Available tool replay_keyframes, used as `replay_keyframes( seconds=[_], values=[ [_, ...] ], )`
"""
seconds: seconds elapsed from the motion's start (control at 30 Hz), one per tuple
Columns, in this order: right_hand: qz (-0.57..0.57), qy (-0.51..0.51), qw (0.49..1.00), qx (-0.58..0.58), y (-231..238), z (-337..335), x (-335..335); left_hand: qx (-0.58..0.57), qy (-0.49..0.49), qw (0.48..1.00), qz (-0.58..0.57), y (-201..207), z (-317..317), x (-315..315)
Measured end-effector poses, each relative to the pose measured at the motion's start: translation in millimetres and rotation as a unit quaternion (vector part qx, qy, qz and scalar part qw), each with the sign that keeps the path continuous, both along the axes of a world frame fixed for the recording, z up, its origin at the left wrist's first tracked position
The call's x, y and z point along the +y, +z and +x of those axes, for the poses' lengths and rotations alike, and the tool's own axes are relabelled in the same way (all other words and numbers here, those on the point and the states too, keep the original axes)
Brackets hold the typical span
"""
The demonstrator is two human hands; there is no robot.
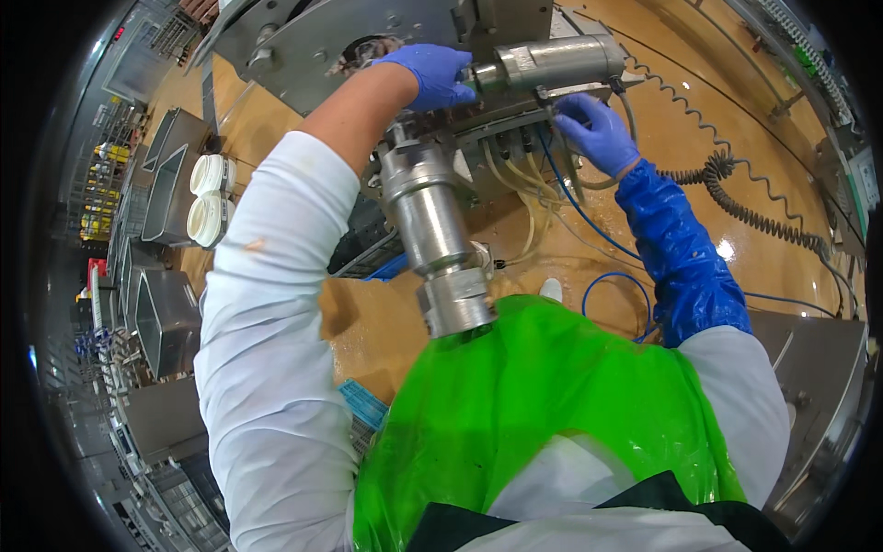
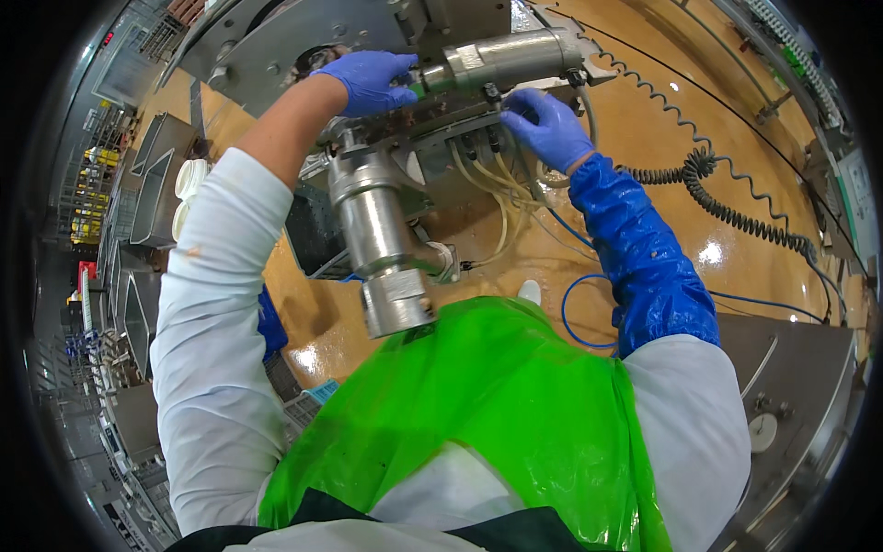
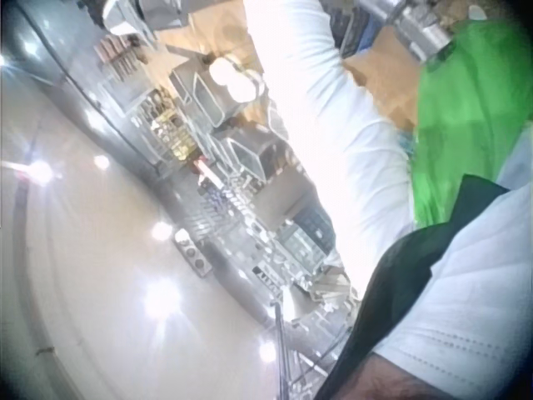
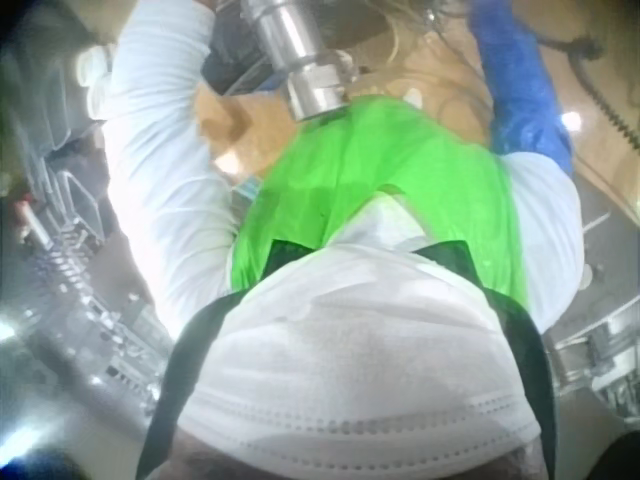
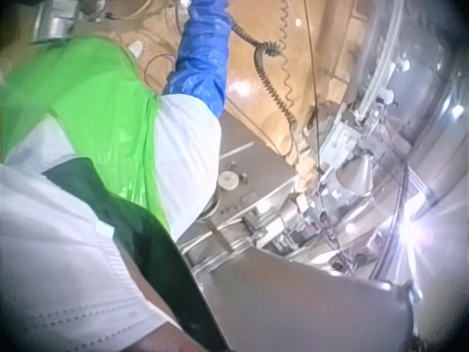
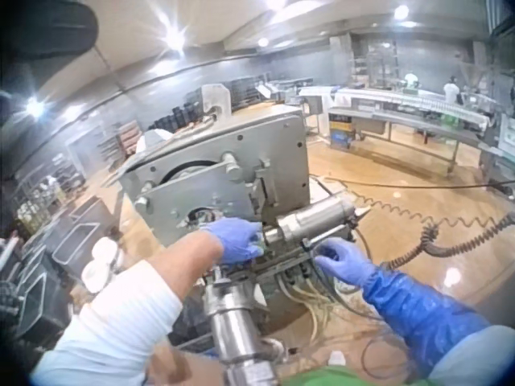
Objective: The person assembles a stainless steel meat processing machine in a commercial kitchen. They attach a cylindrical metal component to the main unit, secure it with a clamp, and use a wrench to tighten the connection. The person also handles a blue coiled hose and a metal tray during the process.
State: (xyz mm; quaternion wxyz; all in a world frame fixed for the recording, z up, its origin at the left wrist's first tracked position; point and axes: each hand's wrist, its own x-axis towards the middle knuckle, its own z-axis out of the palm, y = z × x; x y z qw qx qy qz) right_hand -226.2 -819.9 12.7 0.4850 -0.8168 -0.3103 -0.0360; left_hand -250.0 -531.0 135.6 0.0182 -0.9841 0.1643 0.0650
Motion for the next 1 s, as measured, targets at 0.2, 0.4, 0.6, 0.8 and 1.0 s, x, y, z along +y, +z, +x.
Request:
replay_keyframes(
  seconds=[0.2,0.4,0.6,0.8,1.0],
  values=[
    [0.040,0.129,0.990,0.047,3,7,-62,0.060,0.096,0.991,0.073,-13,27,-48],
    [0.127,0.109,0.985,-0.037,18,46,-100,-0.018,0.103,0.994,0.031,6,14,-45],
    [0.113,0.050,0.984,-0.127,48,100,-80,0.075,0.137,0.985,0.070,-8,22,-54],
    [0.066,0.067,0.995,-0.039,57,168,-90,0.098,0.119,0.955,-0.252,23,-7,-41],
    [-0.014,0.319,0.934,0.157,47,262,-75,0.118,0.178,0.938,-0.274,33,-31,-88]
  ],
)
